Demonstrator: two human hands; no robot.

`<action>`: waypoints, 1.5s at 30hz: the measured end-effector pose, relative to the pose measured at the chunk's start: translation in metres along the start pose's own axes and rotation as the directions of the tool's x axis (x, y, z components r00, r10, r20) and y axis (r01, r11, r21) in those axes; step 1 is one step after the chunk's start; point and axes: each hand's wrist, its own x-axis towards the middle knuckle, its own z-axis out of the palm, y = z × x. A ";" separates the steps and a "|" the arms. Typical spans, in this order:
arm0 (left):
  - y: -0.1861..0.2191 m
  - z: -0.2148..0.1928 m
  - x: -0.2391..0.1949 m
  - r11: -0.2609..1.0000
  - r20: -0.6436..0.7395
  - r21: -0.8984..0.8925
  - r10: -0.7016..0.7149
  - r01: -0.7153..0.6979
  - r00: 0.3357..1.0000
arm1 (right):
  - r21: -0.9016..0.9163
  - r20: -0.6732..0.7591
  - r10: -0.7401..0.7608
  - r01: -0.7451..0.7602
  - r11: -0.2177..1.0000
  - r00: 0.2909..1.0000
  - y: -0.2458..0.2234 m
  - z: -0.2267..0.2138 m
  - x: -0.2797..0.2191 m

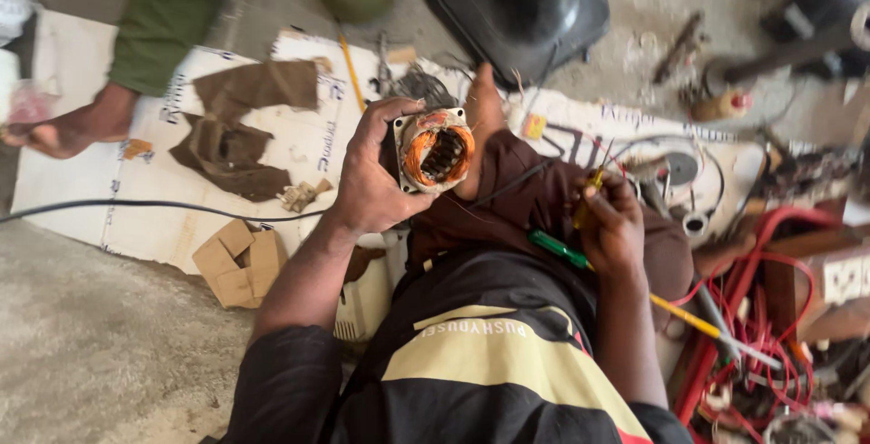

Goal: The person sits on the floor and uses a screwdriver to adjust and manipulate copper windings inside a cylindrical motor stator. They repeatedly probe the internal coils and rotate the component to access different sections.

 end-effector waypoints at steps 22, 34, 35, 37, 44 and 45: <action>-0.069 0.076 -0.027 0.991 0.256 -0.040 -0.110 0.124 0.960 | -0.675 0.137 -0.109 0.173 0.717 0.985 0.015 0.056 0.001; -0.069 0.081 -0.026 0.964 0.274 -0.187 -0.132 0.187 0.953 | -0.463 0.018 0.114 -0.092 0.882 0.993 0.009 0.043 -0.004; -0.069 0.081 -0.025 0.980 0.275 -0.119 -0.123 0.160 0.953 | -0.455 0.020 0.110 -0.089 0.886 0.994 0.008 0.043 -0.004; -0.068 0.080 -0.024 0.995 0.280 0.017 -0.103 0.103 0.954 | -0.440 0.016 0.104 -0.086 0.894 0.995 0.007 0.043 -0.005; -0.065 0.083 -0.022 0.993 0.270 -0.038 -0.101 0.115 0.957 | -0.369 -0.041 0.137 -0.143 0.918 0.990 0.003 0.042 -0.006; -0.065 0.084 -0.022 0.992 0.268 -0.050 -0.095 0.112 0.959 | -0.367 -0.057 0.145 -0.156 0.917 0.988 0.003 0.041 -0.005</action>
